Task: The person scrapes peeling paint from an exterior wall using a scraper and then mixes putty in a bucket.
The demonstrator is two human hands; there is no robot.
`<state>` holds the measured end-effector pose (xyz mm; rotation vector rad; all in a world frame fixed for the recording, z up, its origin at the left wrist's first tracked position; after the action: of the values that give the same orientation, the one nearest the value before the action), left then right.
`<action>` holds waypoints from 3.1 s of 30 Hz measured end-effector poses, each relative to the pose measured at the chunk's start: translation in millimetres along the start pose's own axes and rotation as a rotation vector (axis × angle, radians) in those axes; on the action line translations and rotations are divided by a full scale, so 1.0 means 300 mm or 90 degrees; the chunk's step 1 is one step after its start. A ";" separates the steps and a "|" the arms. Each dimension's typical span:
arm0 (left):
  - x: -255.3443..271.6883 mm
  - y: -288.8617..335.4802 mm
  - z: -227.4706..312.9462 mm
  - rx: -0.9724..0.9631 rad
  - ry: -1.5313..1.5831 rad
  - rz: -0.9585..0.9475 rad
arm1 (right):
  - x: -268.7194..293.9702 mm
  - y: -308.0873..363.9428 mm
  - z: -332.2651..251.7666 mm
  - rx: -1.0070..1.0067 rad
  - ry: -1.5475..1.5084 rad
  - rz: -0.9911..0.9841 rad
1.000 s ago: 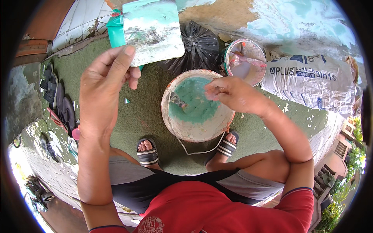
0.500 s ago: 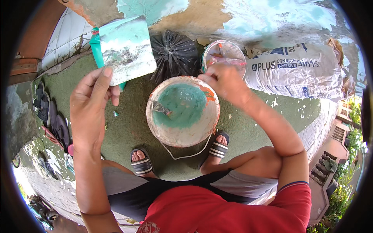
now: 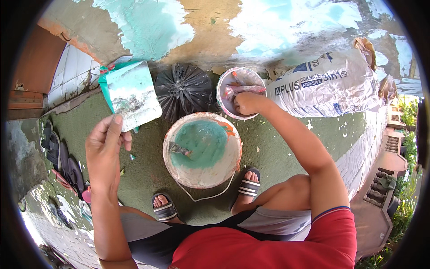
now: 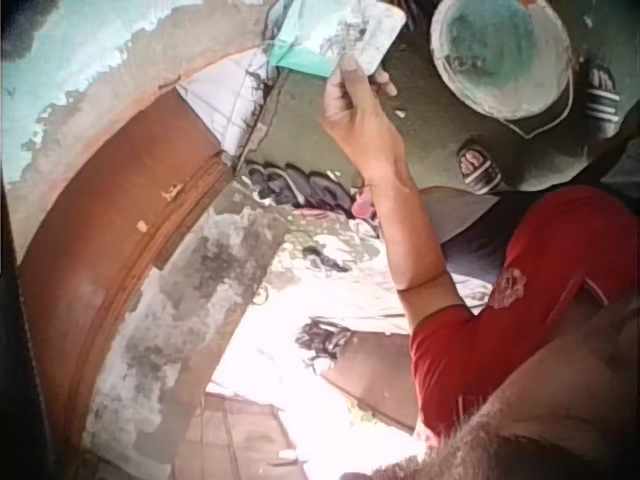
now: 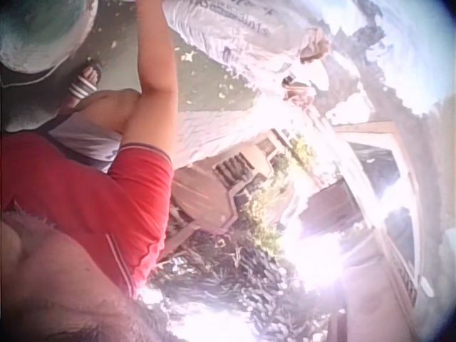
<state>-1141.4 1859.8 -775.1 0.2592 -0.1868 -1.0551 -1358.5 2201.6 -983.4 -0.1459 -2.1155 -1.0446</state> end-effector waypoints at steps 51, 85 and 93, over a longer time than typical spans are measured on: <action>-0.026 0.044 -0.018 0.032 -0.018 0.003 | 0.174 0.152 -0.084 -0.066 -0.229 -0.079; -0.111 0.238 -0.326 0.038 -0.544 -0.080 | 0.362 0.552 -0.375 -0.051 -0.562 0.337; -0.051 0.331 -0.532 0.197 -0.538 -0.172 | 0.208 0.468 -0.533 0.053 -0.105 0.209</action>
<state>-1022.4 1938.8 -898.1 0.1013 -1.1059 -1.3572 -1252.8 2165.6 -791.8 -0.5357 -2.1820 -0.7701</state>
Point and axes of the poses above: each hand's wrist, its own y-axis away from the middle knuckle, its own x-axis out of the back of the hand, z = x × y, the point moved 3 cm from there along -y, towards the middle knuckle, and after that the axes turned 2 degrees about -y, right-handed, at the moved point
